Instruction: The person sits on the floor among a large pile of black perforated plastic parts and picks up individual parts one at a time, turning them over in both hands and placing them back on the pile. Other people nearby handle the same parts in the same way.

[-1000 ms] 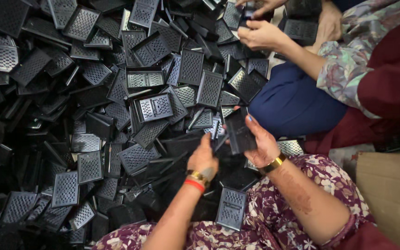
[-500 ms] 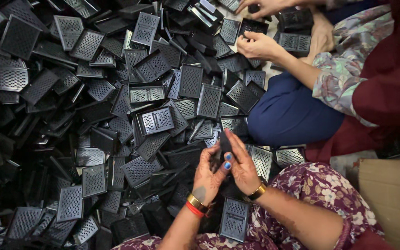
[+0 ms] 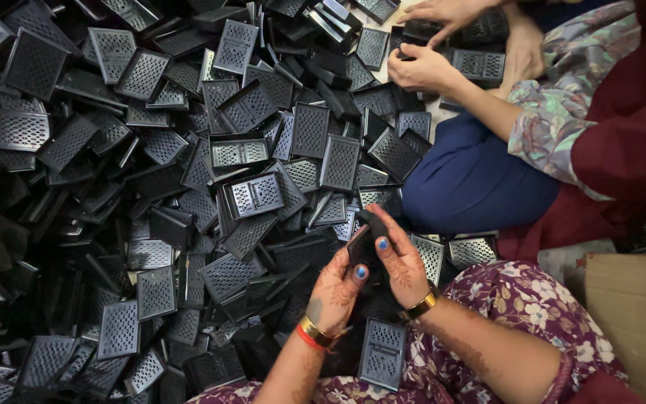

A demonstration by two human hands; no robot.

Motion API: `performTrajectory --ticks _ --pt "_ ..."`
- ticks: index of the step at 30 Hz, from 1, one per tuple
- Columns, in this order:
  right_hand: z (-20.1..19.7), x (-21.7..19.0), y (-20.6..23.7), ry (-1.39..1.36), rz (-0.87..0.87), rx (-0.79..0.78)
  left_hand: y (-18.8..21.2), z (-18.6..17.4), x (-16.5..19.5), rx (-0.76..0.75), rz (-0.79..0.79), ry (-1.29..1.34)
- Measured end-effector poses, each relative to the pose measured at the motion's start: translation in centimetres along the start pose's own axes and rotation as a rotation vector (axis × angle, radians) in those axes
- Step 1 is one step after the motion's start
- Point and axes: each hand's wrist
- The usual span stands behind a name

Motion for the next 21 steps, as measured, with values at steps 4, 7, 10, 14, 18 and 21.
performTrajectory --ticks 4,7,10,14,18,21 --pt "0.1 0.1 -0.1 0.020 -0.030 0.020 0.5 0.7 -0.6 0.001 0.055 -0.182" --pt "0.1 0.2 -0.1 0.033 -0.043 0.018 0.7 0.9 -0.7 0.071 -0.020 -0.059" --pt "0.1 0.3 0.0 0.028 -0.033 -0.017 0.4 0.1 -0.2 0.124 -0.085 0.015" --pt "0.3 0.4 0.0 -0.016 -0.003 -0.107 0.3 -0.7 0.0 0.151 -0.027 0.036" --pt "0.5 0.3 -0.1 -0.078 0.040 -0.103 0.3 -0.6 -0.3 0.243 -0.024 0.026" --pt "0.7 0.2 -0.2 -0.233 0.112 -0.022 0.0 -0.5 -0.5 0.341 -0.048 -0.012"
Point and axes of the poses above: each hand's wrist, its own y-axis away from the middle knuckle, its own z-axis out of the palm, x = y × z, and after that the axes turned 3 degrees about z, right-handed
